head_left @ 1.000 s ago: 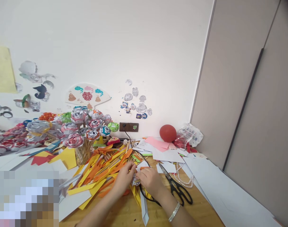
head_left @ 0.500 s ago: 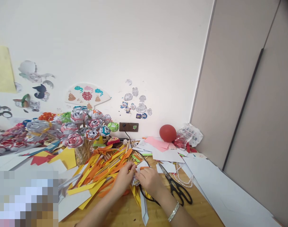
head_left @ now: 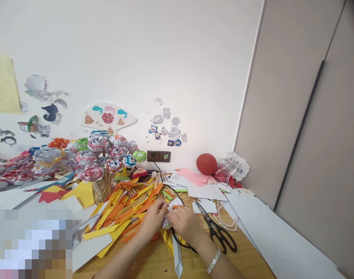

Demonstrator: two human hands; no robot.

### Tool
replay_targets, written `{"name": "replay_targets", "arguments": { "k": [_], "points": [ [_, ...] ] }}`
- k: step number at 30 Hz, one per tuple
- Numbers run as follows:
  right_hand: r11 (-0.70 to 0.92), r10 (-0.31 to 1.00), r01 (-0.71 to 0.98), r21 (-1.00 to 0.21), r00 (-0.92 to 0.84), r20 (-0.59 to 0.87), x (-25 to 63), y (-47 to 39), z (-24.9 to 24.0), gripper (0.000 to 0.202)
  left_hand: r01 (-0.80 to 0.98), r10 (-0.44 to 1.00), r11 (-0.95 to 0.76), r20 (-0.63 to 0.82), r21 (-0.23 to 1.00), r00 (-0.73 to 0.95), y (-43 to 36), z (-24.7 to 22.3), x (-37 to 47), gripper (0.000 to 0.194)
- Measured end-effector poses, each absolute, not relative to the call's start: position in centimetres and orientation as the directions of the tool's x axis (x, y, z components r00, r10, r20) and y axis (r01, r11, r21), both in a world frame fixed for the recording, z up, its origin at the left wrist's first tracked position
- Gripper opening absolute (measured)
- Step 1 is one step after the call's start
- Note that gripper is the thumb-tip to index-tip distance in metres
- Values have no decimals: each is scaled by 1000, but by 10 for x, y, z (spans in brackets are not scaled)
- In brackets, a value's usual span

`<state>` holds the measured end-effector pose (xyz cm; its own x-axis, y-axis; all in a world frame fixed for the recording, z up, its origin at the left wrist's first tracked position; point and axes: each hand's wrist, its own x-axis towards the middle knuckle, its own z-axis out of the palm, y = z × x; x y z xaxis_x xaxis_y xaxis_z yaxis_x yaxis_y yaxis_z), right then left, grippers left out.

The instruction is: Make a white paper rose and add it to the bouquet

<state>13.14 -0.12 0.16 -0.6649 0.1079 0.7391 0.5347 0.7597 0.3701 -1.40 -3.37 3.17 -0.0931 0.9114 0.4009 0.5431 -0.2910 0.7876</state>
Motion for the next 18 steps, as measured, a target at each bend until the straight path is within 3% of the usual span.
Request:
{"name": "replay_targets", "arguments": {
  "k": [18],
  "points": [
    [754,114,531,387,-685,719,131,-1,3,17,554,911,-283,400,783,-101,-35,30,-13,24]
  ]
}}
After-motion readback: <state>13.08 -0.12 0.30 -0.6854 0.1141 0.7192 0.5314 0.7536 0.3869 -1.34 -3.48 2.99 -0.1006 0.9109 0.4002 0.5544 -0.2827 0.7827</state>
